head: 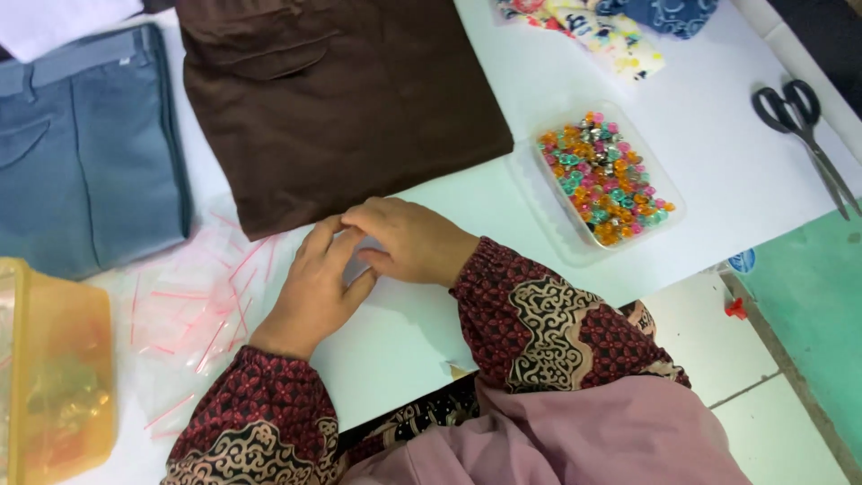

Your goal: Threading small decorative buttons onto a needle and placing them into individual plastic bags for packaging.

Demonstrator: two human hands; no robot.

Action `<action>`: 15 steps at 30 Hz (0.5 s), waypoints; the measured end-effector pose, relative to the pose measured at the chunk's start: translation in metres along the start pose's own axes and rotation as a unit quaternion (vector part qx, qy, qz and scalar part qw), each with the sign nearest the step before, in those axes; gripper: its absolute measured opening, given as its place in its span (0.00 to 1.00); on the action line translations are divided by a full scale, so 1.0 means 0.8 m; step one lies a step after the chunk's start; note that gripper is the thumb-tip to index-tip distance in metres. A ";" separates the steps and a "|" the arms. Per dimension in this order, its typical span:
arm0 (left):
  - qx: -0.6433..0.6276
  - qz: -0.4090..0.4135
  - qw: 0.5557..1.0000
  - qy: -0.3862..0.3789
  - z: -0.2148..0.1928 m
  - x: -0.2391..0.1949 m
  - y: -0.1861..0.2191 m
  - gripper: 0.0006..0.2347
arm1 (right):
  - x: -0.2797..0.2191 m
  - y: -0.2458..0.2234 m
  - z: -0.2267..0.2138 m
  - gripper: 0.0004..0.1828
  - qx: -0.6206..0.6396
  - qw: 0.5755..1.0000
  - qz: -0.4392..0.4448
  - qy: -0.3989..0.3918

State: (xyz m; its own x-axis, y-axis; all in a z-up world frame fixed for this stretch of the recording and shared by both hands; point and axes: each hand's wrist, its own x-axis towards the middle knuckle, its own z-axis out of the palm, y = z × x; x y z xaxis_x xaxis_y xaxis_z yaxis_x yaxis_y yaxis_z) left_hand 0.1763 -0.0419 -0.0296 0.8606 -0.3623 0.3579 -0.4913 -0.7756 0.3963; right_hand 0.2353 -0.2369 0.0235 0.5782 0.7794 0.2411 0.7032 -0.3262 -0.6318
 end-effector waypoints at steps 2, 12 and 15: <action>-0.005 0.011 1.000 -0.013 0.000 0.005 0.024 0.22 | -0.026 -0.010 -0.022 0.16 -0.039 0.999 0.018 -0.018; -0.094 0.035 0.968 -0.230 0.037 0.016 0.120 0.18 | -0.232 0.013 -0.188 0.18 -0.217 0.954 0.203 -0.036; -0.134 0.048 0.963 -0.230 0.062 0.042 0.149 0.19 | -0.268 0.024 -0.210 0.19 -0.197 0.944 0.257 -0.069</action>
State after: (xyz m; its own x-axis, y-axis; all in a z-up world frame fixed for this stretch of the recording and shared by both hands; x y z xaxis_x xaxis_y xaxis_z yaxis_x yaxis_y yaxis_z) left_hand 0.1531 -0.1720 -0.0122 0.7474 -0.6642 0.0151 -0.5351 -0.5884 0.6061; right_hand 0.1947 -0.5000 0.0833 0.8449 0.5169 -0.1377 0.4591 -0.8328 -0.3093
